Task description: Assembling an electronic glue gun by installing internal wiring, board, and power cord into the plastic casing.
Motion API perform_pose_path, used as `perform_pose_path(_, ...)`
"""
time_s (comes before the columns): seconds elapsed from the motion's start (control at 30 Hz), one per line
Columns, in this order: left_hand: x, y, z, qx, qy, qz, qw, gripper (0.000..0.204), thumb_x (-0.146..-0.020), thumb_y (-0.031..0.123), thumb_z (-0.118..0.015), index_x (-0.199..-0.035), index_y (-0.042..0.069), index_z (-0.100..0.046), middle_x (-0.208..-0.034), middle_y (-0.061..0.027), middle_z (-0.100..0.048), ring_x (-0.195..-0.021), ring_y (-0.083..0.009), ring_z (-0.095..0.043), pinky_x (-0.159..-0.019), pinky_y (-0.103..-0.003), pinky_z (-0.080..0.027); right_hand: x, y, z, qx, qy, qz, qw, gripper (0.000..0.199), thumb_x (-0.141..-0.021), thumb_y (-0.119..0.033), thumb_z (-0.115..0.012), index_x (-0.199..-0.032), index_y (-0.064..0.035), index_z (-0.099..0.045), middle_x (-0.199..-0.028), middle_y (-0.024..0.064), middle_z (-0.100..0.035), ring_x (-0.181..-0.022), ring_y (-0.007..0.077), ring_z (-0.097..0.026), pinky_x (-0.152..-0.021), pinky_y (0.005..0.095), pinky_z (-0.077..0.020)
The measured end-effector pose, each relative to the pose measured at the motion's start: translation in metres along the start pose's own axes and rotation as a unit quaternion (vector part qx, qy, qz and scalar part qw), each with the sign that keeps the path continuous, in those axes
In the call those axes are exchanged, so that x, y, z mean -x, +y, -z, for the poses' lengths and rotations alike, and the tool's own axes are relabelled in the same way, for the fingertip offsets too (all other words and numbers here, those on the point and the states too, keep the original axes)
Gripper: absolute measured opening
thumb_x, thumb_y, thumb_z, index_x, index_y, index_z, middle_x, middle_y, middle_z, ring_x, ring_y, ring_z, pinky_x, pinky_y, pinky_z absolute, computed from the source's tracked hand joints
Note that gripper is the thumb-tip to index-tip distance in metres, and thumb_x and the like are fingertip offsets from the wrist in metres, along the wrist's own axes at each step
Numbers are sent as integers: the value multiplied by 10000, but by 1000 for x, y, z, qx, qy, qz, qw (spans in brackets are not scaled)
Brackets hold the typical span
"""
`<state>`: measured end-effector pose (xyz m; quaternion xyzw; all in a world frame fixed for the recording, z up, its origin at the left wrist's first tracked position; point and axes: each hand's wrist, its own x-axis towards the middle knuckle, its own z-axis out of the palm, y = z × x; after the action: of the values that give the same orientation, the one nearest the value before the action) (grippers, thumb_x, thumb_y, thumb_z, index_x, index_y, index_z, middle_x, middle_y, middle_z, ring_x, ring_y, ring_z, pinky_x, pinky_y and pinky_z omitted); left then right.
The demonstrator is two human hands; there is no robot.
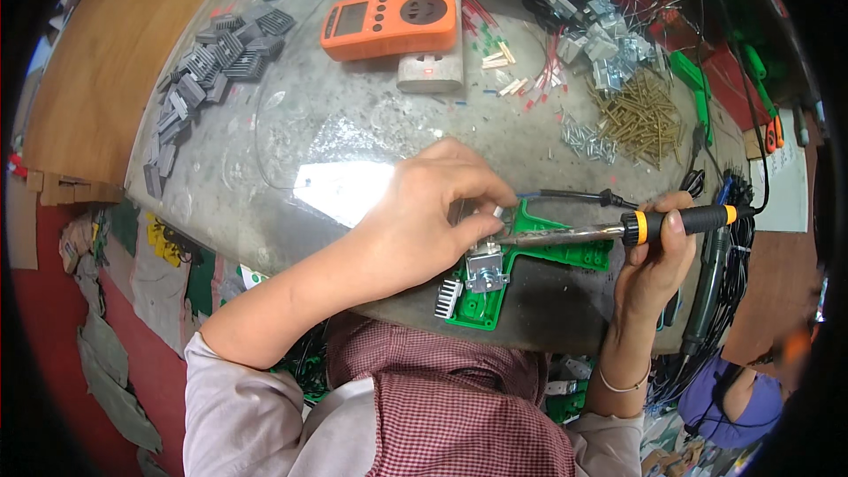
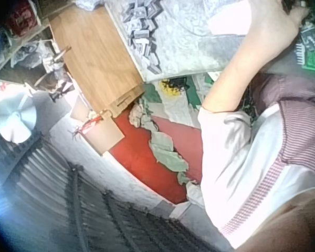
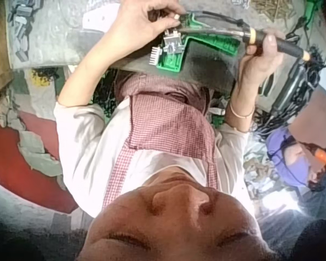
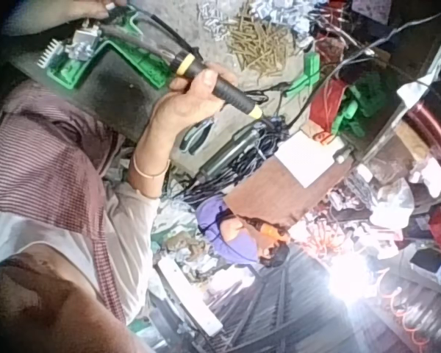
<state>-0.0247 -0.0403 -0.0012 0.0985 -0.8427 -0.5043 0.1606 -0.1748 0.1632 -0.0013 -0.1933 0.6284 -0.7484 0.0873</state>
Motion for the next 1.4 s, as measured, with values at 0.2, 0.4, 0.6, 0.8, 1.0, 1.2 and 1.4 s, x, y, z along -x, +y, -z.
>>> perform_pose_path(0.2, -1, -1, 0, 0, 1, -9, 1000, 207, -725, 39, -783, -927, 43, -743, -909, -64, -693, -958, -221, -628, -851, -336, -506, -5, -1, 5, -44, 22, 11, 999, 235, -923, -248, -581, -939, -23, -514, -717, 55, -520, -455, 27, -358, -447, 174, -279)
perform_pose_path(0.4, -3, 0, 2, 6, 2, -17, 1000, 197, -720, 27, -775, -913, 38, -739, -892, -68, -697, -947, -229, -627, -850, -343, -504, -10, -19, 4, -19, 52, 39, 998, 215, -917, -236, -580, -919, -30, -519, -724, 58, -519, -433, 26, -341, -453, 169, -284)
perform_pose_path(0.6, -2, 2, 3, -9, -12, -36, 999, 210, -709, 16, -776, -915, 32, -739, -886, -79, -698, -938, -234, -626, -837, -346, -508, -64, -72, -32, 95, 81, 115, 985, 275, -934, -260, -630, -1044, -12, -589, -756, 8, -541, -544, 22, -434, -490, 172, -330)
perform_pose_path(0.8, 4, 0, 3, 17, -16, -8, 1000, 231, -710, 19, -791, -935, 40, -746, -894, -76, -703, -973, -228, -619, -839, -336, -508, -163, -22, -105, 82, -117, 178, 974, 315, -896, -199, -695, -1142, -16, -623, -888, 43, -662, -731, 75, -589, -641, 218, -465)
perform_pose_path(1.0, -2, -1, 2, 15, -22, -22, 999, 232, -707, 10, -787, -931, 46, -739, -890, -76, -699, -948, -235, -626, -825, -336, -509, -206, 28, -123, 54, -183, 4, 982, 656, -882, 14, -550, -1492, 12, -309, -1173, 132, -660, -1040, 177, -646, -819, 274, -503)
perform_pose_path(1.2, -7, -4, 3, 21, -28, -30, 999, 228, -694, -10, -780, -913, 38, -737, -874, -73, -699, -925, -226, -631, -803, -336, -512, -158, 2, -88, 133, -209, 8, 969, 662, -864, -65, -556, -1465, 73, -314, -1317, 190, -585, -1138, 225, -612, -914, 285, -482)
perform_pose_path(1.4, -5, -3, 6, -1, -18, -17, 1000, 222, -684, -12, -779, -898, 35, -741, -854, -68, -708, -923, -224, -635, -806, -334, -512, -13, -33, -48, 124, -256, -59, 957, 363, -813, 75, -613, -1168, 11, -571, -1115, 93, -650, -903, 144, -647, -737, 250, -518)
